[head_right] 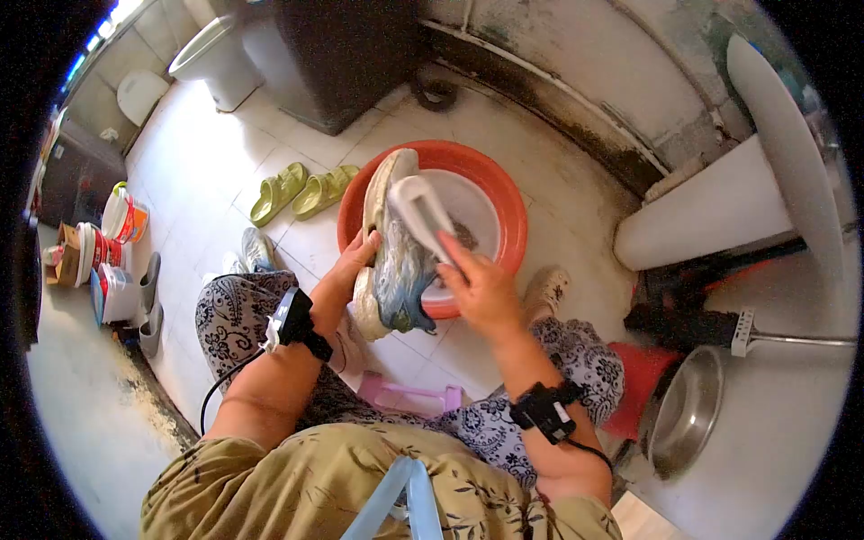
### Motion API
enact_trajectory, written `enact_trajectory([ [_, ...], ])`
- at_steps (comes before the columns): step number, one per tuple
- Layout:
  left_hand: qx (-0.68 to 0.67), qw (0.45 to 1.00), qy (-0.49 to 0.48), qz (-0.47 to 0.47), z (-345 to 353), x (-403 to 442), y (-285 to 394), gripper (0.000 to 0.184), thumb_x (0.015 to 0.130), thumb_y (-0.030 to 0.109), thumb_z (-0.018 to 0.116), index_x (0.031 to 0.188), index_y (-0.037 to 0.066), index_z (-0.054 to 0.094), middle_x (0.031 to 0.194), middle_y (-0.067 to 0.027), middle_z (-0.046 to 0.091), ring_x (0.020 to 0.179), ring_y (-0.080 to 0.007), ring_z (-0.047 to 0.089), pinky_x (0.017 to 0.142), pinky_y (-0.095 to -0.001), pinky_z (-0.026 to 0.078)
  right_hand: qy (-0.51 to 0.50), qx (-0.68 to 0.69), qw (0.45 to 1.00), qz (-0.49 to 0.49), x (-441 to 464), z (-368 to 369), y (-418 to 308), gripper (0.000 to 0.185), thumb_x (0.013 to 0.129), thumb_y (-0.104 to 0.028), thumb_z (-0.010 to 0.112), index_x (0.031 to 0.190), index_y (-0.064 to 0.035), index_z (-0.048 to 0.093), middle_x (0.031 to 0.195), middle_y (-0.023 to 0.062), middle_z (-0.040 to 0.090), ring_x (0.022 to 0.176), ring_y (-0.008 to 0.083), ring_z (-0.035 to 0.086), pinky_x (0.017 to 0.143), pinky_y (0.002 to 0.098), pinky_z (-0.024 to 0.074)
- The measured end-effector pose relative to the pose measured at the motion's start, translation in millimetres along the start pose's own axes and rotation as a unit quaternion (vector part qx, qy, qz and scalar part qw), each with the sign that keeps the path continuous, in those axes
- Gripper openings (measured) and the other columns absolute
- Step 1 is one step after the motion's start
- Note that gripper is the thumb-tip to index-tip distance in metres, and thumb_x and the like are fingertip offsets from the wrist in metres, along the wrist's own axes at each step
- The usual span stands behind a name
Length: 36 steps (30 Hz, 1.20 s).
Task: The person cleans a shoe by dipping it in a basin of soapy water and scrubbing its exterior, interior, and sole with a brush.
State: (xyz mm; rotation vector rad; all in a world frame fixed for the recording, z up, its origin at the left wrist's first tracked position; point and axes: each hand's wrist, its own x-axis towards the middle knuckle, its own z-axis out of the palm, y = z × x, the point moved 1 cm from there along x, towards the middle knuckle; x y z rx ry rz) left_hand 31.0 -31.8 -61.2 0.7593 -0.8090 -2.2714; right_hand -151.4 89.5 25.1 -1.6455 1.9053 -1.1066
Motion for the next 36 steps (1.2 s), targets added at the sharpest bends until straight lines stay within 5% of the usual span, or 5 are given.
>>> enact_trajectory([
  [4, 0.120, 0.993, -0.013, 0.000, -1.9, -0.3, -7.4, 0.070, 0.086, 0.023, 0.060, 0.142, 0.012, 0.020, 0.133, -0.0059, 0.040, 0.118, -0.0169, 0.042, 0.096, -0.0311, 0.037, -0.095, -0.195, 0.975, 0.041, 8.7, 1.8, -31.4, 0.039, 0.084, -0.027, 0.057, 0.123, -0.0274, 0.053, 0.081, 0.0145, 0.061, 0.071, 0.0303, 0.060, 0.063, 0.0370, 0.0474],
  [7, 0.078, 0.997, -0.026, -0.001, 1.6, 1.3, -12.7, 0.067, 0.087, 0.020, 0.059, 0.142, 0.012, 0.022, 0.134, -0.0053, 0.040, 0.116, -0.0165, 0.043, 0.095, -0.0303, 0.037, 0.003, -0.194, 0.981, -0.005, 17.3, 10.6, -3.4, 0.039, 0.083, -0.034, 0.056, 0.121, -0.0337, 0.053, 0.065, 0.0116, 0.055, 0.059, 0.0322, 0.058, 0.054, 0.0433, 0.0464],
  [12, 0.122, 0.990, -0.054, -0.035, 4.9, -2.0, -20.8, 0.065, 0.087, 0.016, 0.058, 0.142, 0.014, 0.023, 0.133, -0.0036, 0.040, 0.115, -0.0141, 0.044, 0.095, -0.0275, 0.037, 0.049, -0.058, 0.993, 0.090, 46.3, -10.0, 20.9, 0.038, 0.085, -0.030, 0.053, 0.121, -0.0187, 0.054, 0.079, 0.0196, 0.062, 0.071, 0.0339, 0.061, 0.063, 0.0430, 0.0470],
  [15, 0.126, 0.990, -0.056, -0.019, 7.9, -2.2, -20.9, 0.067, 0.086, 0.019, 0.059, 0.141, 0.011, 0.022, 0.132, -0.0043, 0.042, 0.115, -0.0142, 0.044, 0.095, -0.0278, 0.036, -0.025, 0.017, 0.990, 0.138, 24.9, -8.1, 12.7, 0.040, 0.084, -0.030, 0.054, 0.122, -0.0202, 0.053, 0.078, 0.0207, 0.061, 0.071, 0.0339, 0.061, 0.065, 0.0426, 0.0473],
  [36, 0.148, 0.988, -0.026, -0.036, 14.7, 2.6, -21.9, 0.070, 0.083, 0.020, 0.063, 0.141, 0.009, 0.025, 0.131, -0.0052, 0.043, 0.114, -0.0150, 0.044, 0.096, -0.0287, 0.035, 0.017, -0.053, 0.992, 0.110, 20.2, 2.7, 29.9, 0.039, 0.084, -0.029, 0.054, 0.122, -0.0212, 0.053, 0.076, 0.0194, 0.061, 0.071, 0.0360, 0.060, 0.063, 0.0441, 0.0462],
])
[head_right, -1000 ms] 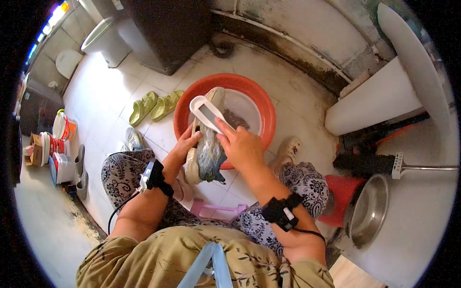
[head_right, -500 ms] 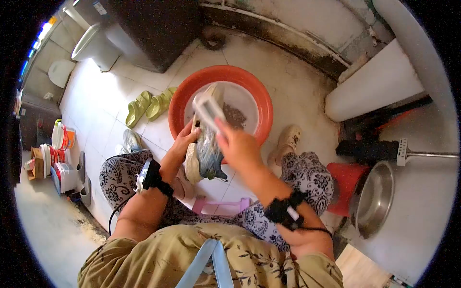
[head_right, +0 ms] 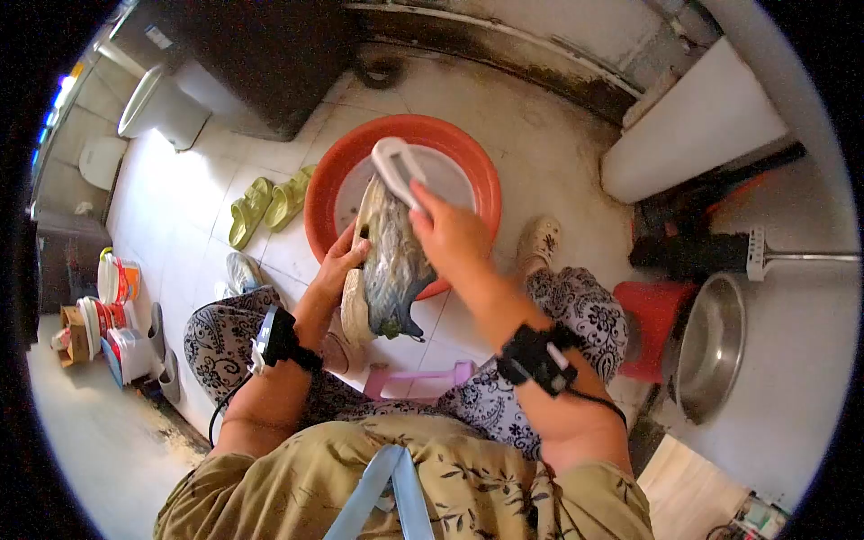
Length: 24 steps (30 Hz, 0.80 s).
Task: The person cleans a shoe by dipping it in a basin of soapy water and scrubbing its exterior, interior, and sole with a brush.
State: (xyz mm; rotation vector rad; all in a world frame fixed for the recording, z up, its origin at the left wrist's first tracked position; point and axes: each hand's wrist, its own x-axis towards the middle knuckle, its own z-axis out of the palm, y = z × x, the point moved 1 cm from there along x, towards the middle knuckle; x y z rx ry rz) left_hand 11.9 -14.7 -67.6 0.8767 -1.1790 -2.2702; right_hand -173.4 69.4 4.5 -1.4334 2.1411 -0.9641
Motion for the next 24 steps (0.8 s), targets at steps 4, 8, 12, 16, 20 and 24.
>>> enact_trajectory([
  [4, 0.010, 1.000, -0.003, 0.005, 5.4, -1.7, 1.1, 0.070, 0.083, 0.018, 0.063, 0.141, 0.009, 0.025, 0.130, -0.0051, 0.044, 0.112, -0.0149, 0.046, 0.094, -0.0280, 0.037, 0.017, 0.022, 0.999, 0.032, 5.5, -12.5, -7.1, 0.039, 0.084, -0.029, 0.054, 0.122, -0.0213, 0.053, 0.075, 0.0184, 0.061, 0.070, 0.0358, 0.060, 0.063, 0.0442, 0.0461],
  [8, 0.039, 0.999, 0.021, 0.030, 3.2, -1.7, 11.3, 0.069, 0.083, 0.017, 0.062, 0.140, 0.008, 0.025, 0.128, -0.0054, 0.045, 0.110, -0.0156, 0.047, 0.093, -0.0280, 0.038, -0.039, -0.029, 0.999, -0.021, -37.2, -7.0, -26.8, 0.041, 0.082, -0.027, 0.055, 0.123, -0.0227, 0.052, 0.071, 0.0184, 0.060, 0.067, 0.0346, 0.060, 0.060, 0.0452, 0.0466],
  [12, -0.030, 1.000, 0.006, -0.005, 12.5, -6.5, 8.4, 0.065, 0.085, 0.017, 0.060, 0.140, 0.008, 0.026, 0.126, -0.0071, 0.048, 0.108, -0.0165, 0.050, 0.091, -0.0303, 0.042, -0.018, -0.051, 0.998, -0.030, -17.8, 8.5, -1.0, 0.043, 0.082, -0.026, 0.057, 0.124, -0.0233, 0.051, 0.072, 0.0169, 0.061, 0.065, 0.0331, 0.060, 0.058, 0.0447, 0.0469],
  [16, -0.072, 0.997, -0.012, -0.037, 20.1, -11.1, 9.5, 0.060, 0.086, 0.019, 0.059, 0.138, 0.008, 0.030, 0.123, -0.0073, 0.050, 0.106, -0.0176, 0.052, 0.089, -0.0321, 0.044, 0.080, 0.043, 0.996, -0.011, 18.4, 2.5, 26.7, 0.039, 0.083, -0.027, 0.056, 0.121, -0.0196, 0.054, 0.082, 0.0176, 0.063, 0.074, 0.0318, 0.061, 0.064, 0.0401, 0.0473],
  [20, -0.128, 0.991, -0.027, -0.029, 16.3, -10.0, 6.4, 0.052, 0.086, 0.023, 0.059, 0.131, 0.006, 0.038, 0.116, -0.0097, 0.054, 0.100, -0.0211, 0.057, 0.084, -0.0343, 0.049, 0.021, 0.112, 0.990, 0.089, 17.5, 3.9, 43.9, 0.039, 0.083, -0.028, 0.056, 0.120, -0.0140, 0.055, 0.092, 0.0179, 0.064, 0.081, 0.0282, 0.062, 0.070, 0.0371, 0.0461],
  [24, -0.236, 0.969, -0.045, -0.063, 13.9, -4.5, 27.6, 0.045, 0.088, 0.032, 0.054, 0.123, 0.005, 0.044, 0.107, -0.0125, 0.059, 0.092, -0.0248, 0.062, 0.079, -0.0387, 0.052, -0.254, 0.205, 0.928, 0.178, -22.6, 24.6, 30.0, 0.042, 0.084, -0.027, 0.057, 0.122, -0.0078, 0.053, 0.103, 0.0125, 0.064, 0.091, 0.0211, 0.058, 0.080, 0.0327, 0.0439],
])
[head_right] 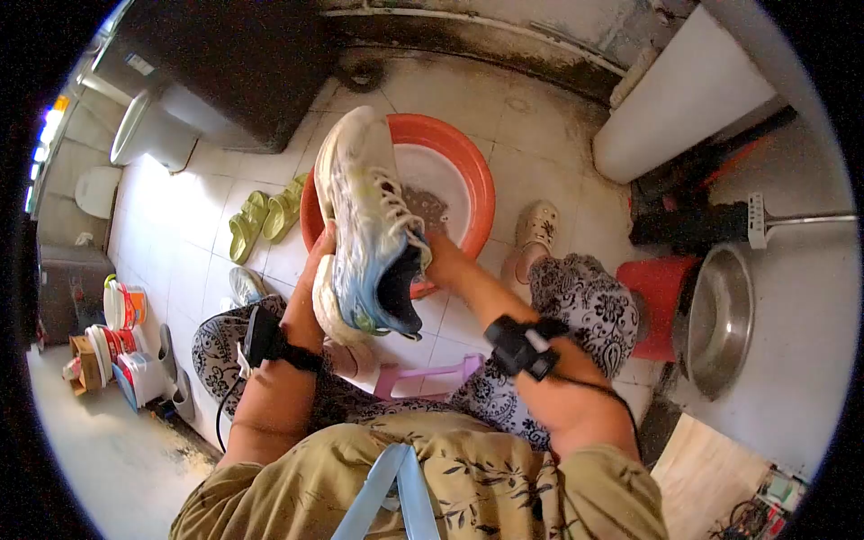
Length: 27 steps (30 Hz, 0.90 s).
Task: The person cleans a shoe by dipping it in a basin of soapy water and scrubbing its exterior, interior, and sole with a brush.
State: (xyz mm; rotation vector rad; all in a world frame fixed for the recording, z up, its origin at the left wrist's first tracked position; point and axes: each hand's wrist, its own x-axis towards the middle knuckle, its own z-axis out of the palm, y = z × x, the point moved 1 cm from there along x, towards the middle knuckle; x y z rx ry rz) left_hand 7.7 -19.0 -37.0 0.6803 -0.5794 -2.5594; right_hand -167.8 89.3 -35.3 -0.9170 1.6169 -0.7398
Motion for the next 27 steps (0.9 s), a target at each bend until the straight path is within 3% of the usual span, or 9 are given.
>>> enact_trajectory([
  [4, 0.021, 0.990, 0.012, 0.139, 36.6, -12.2, 1.6, 0.045, 0.089, 0.032, 0.052, 0.123, 0.004, 0.044, 0.110, -0.0134, 0.059, 0.094, -0.0262, 0.061, 0.081, -0.0397, 0.052, 0.176, 0.080, 0.980, 0.038, 10.5, -7.9, 0.7, 0.041, 0.086, -0.022, 0.057, 0.124, -0.0088, 0.051, 0.100, 0.0091, 0.064, 0.087, 0.0171, 0.056, 0.079, 0.0306, 0.0440],
  [7, -0.017, 0.999, 0.043, 0.012, 17.5, -10.9, -2.4, 0.045, 0.089, 0.032, 0.052, 0.124, 0.005, 0.044, 0.111, -0.0131, 0.058, 0.094, -0.0274, 0.061, 0.081, -0.0408, 0.051, 0.241, 0.164, 0.955, -0.051, 11.4, -25.7, -3.2, 0.042, 0.086, -0.026, 0.056, 0.125, -0.0104, 0.050, 0.099, 0.0112, 0.063, 0.087, 0.0173, 0.057, 0.080, 0.0275, 0.0437],
  [9, 0.004, 0.998, 0.055, 0.010, 16.0, -13.3, -2.4, 0.047, 0.089, 0.035, 0.052, 0.124, 0.004, 0.044, 0.113, -0.0135, 0.058, 0.094, -0.0274, 0.061, 0.082, -0.0394, 0.051, 0.238, 0.138, 0.958, -0.084, 3.7, -27.2, -9.4, 0.043, 0.088, -0.032, 0.055, 0.126, -0.0148, 0.050, 0.082, 0.0078, 0.061, 0.068, 0.0164, 0.057, 0.064, 0.0284, 0.0471],
  [13, -0.061, 0.991, 0.091, -0.072, 11.0, -12.2, -5.3, 0.055, 0.090, 0.044, 0.044, 0.128, 0.004, 0.041, 0.119, -0.0139, 0.054, 0.100, -0.0273, 0.058, 0.088, -0.0376, 0.048, 0.058, 0.361, 0.928, 0.069, -3.3, -11.7, -16.5, 0.049, 0.088, -0.038, 0.054, 0.133, -0.0246, 0.041, 0.061, -0.0021, 0.043, 0.041, 0.0089, 0.034, 0.035, 0.0246, 0.0236],
  [16, 0.134, 0.989, 0.011, -0.054, 2.8, 6.5, -9.0, 0.072, 0.089, 0.059, 0.027, 0.136, 0.006, 0.029, 0.135, -0.0126, 0.040, 0.122, -0.0254, 0.040, 0.103, -0.0392, 0.031, 0.052, 0.397, 0.915, 0.036, -10.3, -7.6, -20.7, 0.052, 0.088, -0.034, 0.055, 0.135, -0.0211, 0.037, 0.065, -0.0018, 0.049, 0.044, 0.0084, 0.038, 0.037, 0.0235, 0.0255],
  [20, 0.064, 0.997, -0.002, -0.053, -2.7, 10.3, -16.2, 0.075, 0.086, 0.064, 0.020, 0.136, 0.008, 0.028, 0.134, -0.0127, 0.040, 0.121, -0.0275, 0.041, 0.102, -0.0424, 0.033, 0.082, 0.422, 0.903, 0.004, -21.8, 5.7, -34.1, 0.054, 0.089, -0.021, 0.054, 0.138, -0.0159, 0.032, 0.072, -0.0019, 0.053, 0.047, 0.0075, 0.043, 0.039, 0.0243, 0.0324],
  [22, -0.148, 0.957, -0.249, -0.021, 9.2, 14.0, -7.9, 0.077, 0.085, 0.065, 0.020, 0.136, 0.009, 0.030, 0.131, -0.0135, 0.042, 0.117, -0.0289, 0.045, 0.099, -0.0430, 0.037, 0.077, 0.404, 0.911, -0.002, -20.6, 13.7, -29.4, 0.055, 0.089, -0.022, 0.054, 0.139, -0.0173, 0.030, 0.071, -0.0023, 0.053, 0.047, 0.0073, 0.043, 0.039, 0.0242, 0.0329],
  [23, 0.077, 0.996, 0.047, 0.013, 7.6, 9.1, -10.8, 0.077, 0.085, 0.066, 0.020, 0.134, 0.008, 0.032, 0.127, -0.0139, 0.045, 0.113, -0.0291, 0.048, 0.097, -0.0430, 0.040, 0.074, 0.387, 0.919, -0.009, -19.9, 15.8, -28.4, 0.056, 0.089, -0.022, 0.053, 0.140, -0.0187, 0.029, 0.071, -0.0026, 0.052, 0.047, 0.0070, 0.043, 0.039, 0.0241, 0.0335],
  [27, 0.014, 1.000, 0.021, 0.012, 13.5, 1.7, -9.5, 0.073, 0.085, 0.064, 0.028, 0.131, 0.007, 0.035, 0.123, -0.0134, 0.049, 0.110, -0.0272, 0.050, 0.096, -0.0412, 0.041, 0.059, 0.366, 0.929, -0.007, -17.9, 21.0, -24.6, 0.057, 0.090, -0.023, 0.052, 0.140, -0.0231, 0.026, 0.066, -0.0036, 0.050, 0.044, 0.0062, 0.041, 0.036, 0.0219, 0.0340],
])
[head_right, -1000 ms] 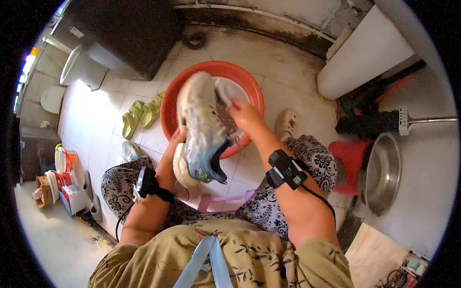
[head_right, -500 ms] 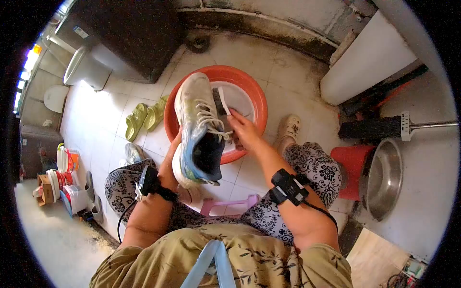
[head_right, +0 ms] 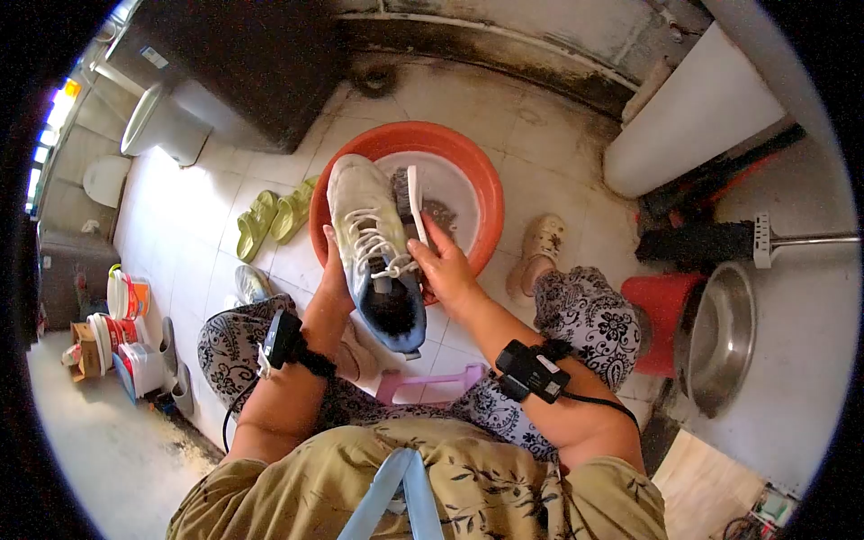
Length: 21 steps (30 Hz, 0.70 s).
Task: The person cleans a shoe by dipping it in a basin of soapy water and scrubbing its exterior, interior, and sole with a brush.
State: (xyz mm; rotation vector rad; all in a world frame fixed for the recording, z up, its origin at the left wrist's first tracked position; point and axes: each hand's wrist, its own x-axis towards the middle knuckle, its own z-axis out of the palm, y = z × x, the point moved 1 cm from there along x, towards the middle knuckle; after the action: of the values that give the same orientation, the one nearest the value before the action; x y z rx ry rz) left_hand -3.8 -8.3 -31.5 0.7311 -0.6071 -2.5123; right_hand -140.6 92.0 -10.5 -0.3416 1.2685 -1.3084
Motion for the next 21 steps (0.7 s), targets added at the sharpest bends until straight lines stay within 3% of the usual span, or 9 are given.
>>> enact_trajectory([
  [5, 0.042, 0.997, 0.059, -0.004, -11.0, -0.8, 1.4, 0.051, 0.091, 0.042, 0.042, 0.124, 0.003, 0.042, 0.111, -0.0141, 0.056, 0.099, -0.0253, 0.057, 0.088, -0.0390, 0.046, 0.007, -0.057, 0.995, -0.077, 3.5, 2.8, 15.2, 0.058, 0.089, -0.021, 0.052, 0.141, -0.0214, 0.025, 0.065, -0.0020, 0.052, 0.042, 0.0066, 0.043, 0.034, 0.0229, 0.0353],
  [10, 0.008, 0.997, 0.075, -0.008, -7.9, -0.1, 2.7, 0.050, 0.091, 0.042, 0.042, 0.122, 0.004, 0.043, 0.109, -0.0147, 0.057, 0.096, -0.0266, 0.058, 0.086, -0.0402, 0.047, 0.017, -0.097, 0.993, -0.073, -0.9, 2.0, 5.5, 0.053, 0.089, -0.019, 0.053, 0.138, -0.0179, 0.033, 0.070, 0.0004, 0.057, 0.048, 0.0066, 0.047, 0.039, 0.0229, 0.0389],
  [12, 0.000, 0.997, 0.075, -0.009, -13.7, 4.9, -0.2, 0.051, 0.091, 0.044, 0.041, 0.122, 0.004, 0.044, 0.110, -0.0142, 0.057, 0.097, -0.0265, 0.058, 0.087, -0.0409, 0.047, 0.030, -0.132, 0.983, -0.128, 10.2, -3.6, 22.5, 0.050, 0.089, -0.019, 0.053, 0.136, -0.0154, 0.037, 0.077, 0.0024, 0.060, 0.055, 0.0069, 0.050, 0.048, 0.0222, 0.0427],
  [14, 0.000, 0.993, 0.116, 0.012, -20.7, 7.8, 0.1, 0.053, 0.091, 0.047, 0.040, 0.121, 0.004, 0.045, 0.109, -0.0135, 0.058, 0.097, -0.0262, 0.058, 0.087, -0.0411, 0.047, 0.021, -0.223, 0.937, -0.267, 17.0, -6.4, 35.5, 0.049, 0.089, -0.019, 0.053, 0.135, -0.0136, 0.038, 0.085, 0.0029, 0.062, 0.062, 0.0079, 0.052, 0.056, 0.0238, 0.0450],
  [15, -0.031, 0.997, 0.073, -0.014, -18.6, 7.4, 2.2, 0.055, 0.090, 0.049, 0.040, 0.122, 0.004, 0.044, 0.109, -0.0128, 0.058, 0.096, -0.0263, 0.058, 0.087, -0.0411, 0.047, 0.013, -0.207, 0.963, -0.170, 8.3, -4.0, 26.2, 0.049, 0.088, -0.017, 0.054, 0.134, -0.0150, 0.039, 0.085, 0.0084, 0.065, 0.063, 0.0138, 0.057, 0.059, 0.0278, 0.0466],
  [16, -0.066, 0.997, 0.031, -0.036, -20.0, 5.8, 3.4, 0.057, 0.090, 0.051, 0.040, 0.123, 0.005, 0.043, 0.109, -0.0121, 0.058, 0.096, -0.0263, 0.058, 0.088, -0.0412, 0.046, 0.009, -0.211, 0.963, -0.168, 1.0, -2.1, 17.6, 0.049, 0.088, -0.017, 0.054, 0.134, -0.0150, 0.039, 0.085, 0.0084, 0.065, 0.063, 0.0138, 0.057, 0.059, 0.0278, 0.0466],
  [18, -0.081, 0.994, 0.024, -0.067, -32.8, 7.2, 1.4, 0.051, 0.090, 0.043, 0.046, 0.125, 0.006, 0.041, 0.110, -0.0117, 0.057, 0.096, -0.0241, 0.058, 0.085, -0.0390, 0.048, 0.011, -0.355, 0.912, -0.205, -9.9, -1.3, 5.5, 0.049, 0.086, -0.017, 0.056, 0.133, -0.0178, 0.041, 0.085, 0.0175, 0.064, 0.063, 0.0254, 0.062, 0.060, 0.0345, 0.0478],
  [19, -0.037, 0.997, 0.019, -0.064, -37.0, 8.2, 0.6, 0.049, 0.089, 0.036, 0.049, 0.126, 0.006, 0.039, 0.110, -0.0116, 0.057, 0.095, -0.0227, 0.059, 0.083, -0.0374, 0.050, 0.011, -0.355, 0.912, -0.204, -6.9, -3.1, 6.9, 0.049, 0.086, -0.017, 0.056, 0.133, -0.0178, 0.041, 0.085, 0.0175, 0.064, 0.063, 0.0254, 0.062, 0.060, 0.0345, 0.0478],
  [21, 0.036, 0.998, 0.019, -0.046, -24.7, 5.8, -0.5, 0.049, 0.085, 0.017, 0.055, 0.129, 0.006, 0.035, 0.108, -0.0116, 0.057, 0.090, -0.0194, 0.061, 0.077, -0.0333, 0.052, 0.032, -0.471, 0.798, -0.376, 4.4, -11.6, 4.3, 0.046, 0.085, -0.022, 0.056, 0.130, -0.0191, 0.044, 0.080, 0.0220, 0.061, 0.063, 0.0346, 0.060, 0.059, 0.0410, 0.0469],
])
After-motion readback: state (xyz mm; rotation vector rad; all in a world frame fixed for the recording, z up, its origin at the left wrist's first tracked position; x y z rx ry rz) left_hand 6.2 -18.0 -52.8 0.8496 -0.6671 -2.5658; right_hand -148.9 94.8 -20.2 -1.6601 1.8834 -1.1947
